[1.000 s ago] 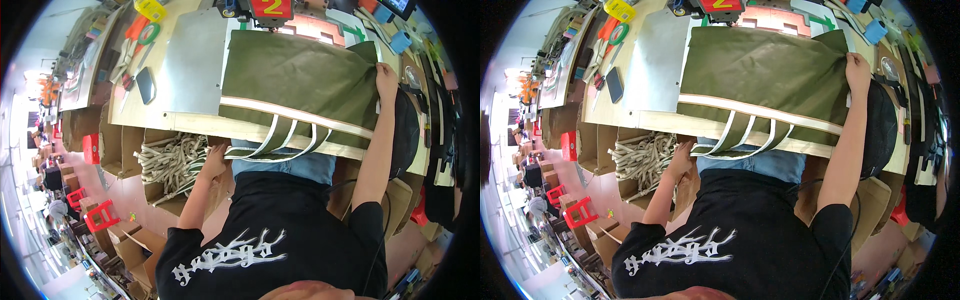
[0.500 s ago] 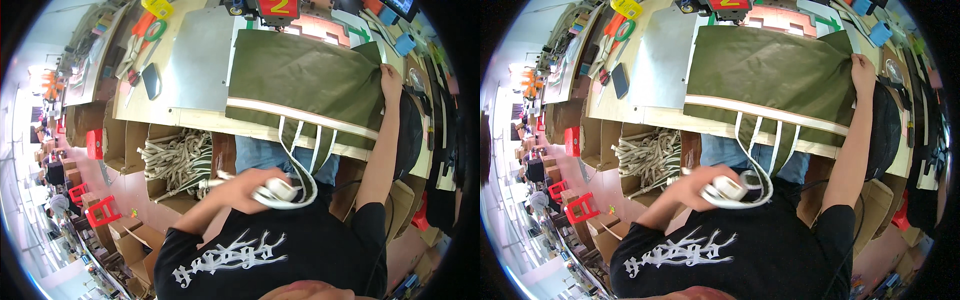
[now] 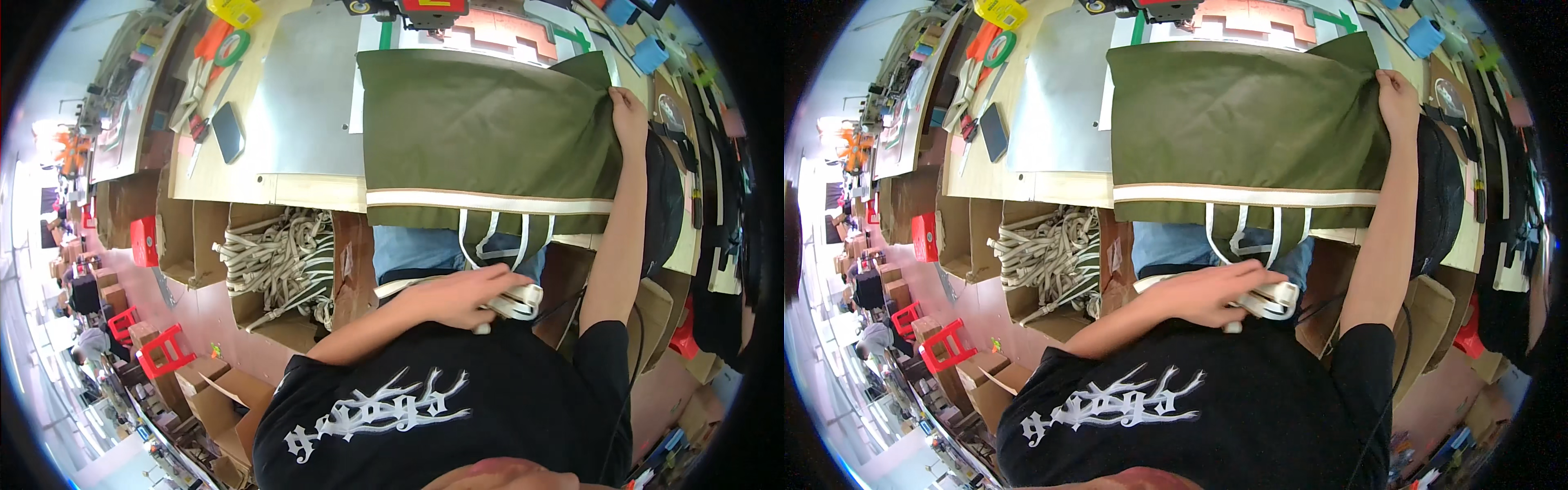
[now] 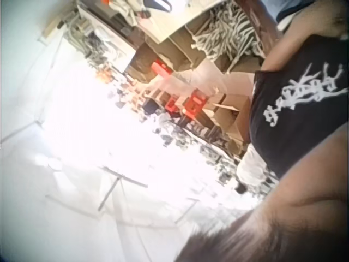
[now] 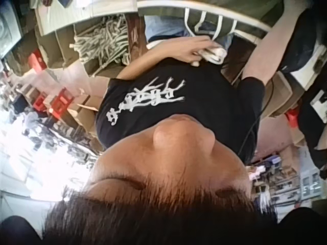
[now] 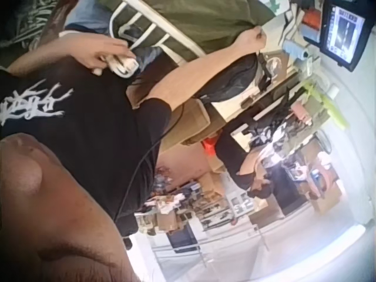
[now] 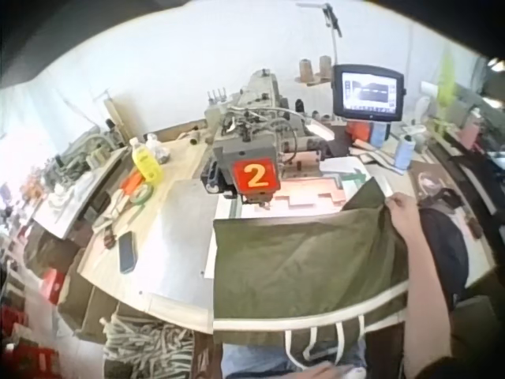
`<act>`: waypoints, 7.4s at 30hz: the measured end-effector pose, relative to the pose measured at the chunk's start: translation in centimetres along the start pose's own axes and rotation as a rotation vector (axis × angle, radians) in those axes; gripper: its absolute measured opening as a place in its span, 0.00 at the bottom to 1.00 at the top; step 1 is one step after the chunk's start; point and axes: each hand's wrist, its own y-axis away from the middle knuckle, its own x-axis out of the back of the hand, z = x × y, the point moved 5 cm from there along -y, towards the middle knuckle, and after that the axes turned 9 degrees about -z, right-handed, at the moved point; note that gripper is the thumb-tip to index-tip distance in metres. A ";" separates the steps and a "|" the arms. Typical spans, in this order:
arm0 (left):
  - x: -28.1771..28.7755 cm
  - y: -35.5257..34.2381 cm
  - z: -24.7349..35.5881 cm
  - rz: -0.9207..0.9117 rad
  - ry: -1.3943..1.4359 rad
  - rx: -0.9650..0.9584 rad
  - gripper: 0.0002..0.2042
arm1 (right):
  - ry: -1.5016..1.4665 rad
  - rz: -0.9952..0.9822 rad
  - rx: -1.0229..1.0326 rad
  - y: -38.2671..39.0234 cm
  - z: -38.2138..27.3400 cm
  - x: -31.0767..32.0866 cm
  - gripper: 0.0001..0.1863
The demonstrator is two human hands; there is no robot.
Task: The user is sewing straps onto a canvas bag using a programmable sewing machine.
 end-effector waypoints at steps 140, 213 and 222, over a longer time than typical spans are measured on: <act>24.1 2.5 -2.7 0.612 -1.081 0.330 0.26 | 0.468 -0.341 0.509 13.7 -17.5 -7.7 0.31; 22.4 -1.4 -1.5 0.426 -1.000 0.163 0.33 | 0.263 -0.046 0.269 16.1 -13.8 2.0 0.12; 22.2 -1.3 -2.7 0.409 -1.051 0.188 0.28 | 0.367 -0.343 0.629 16.0 -23.8 -13.5 0.32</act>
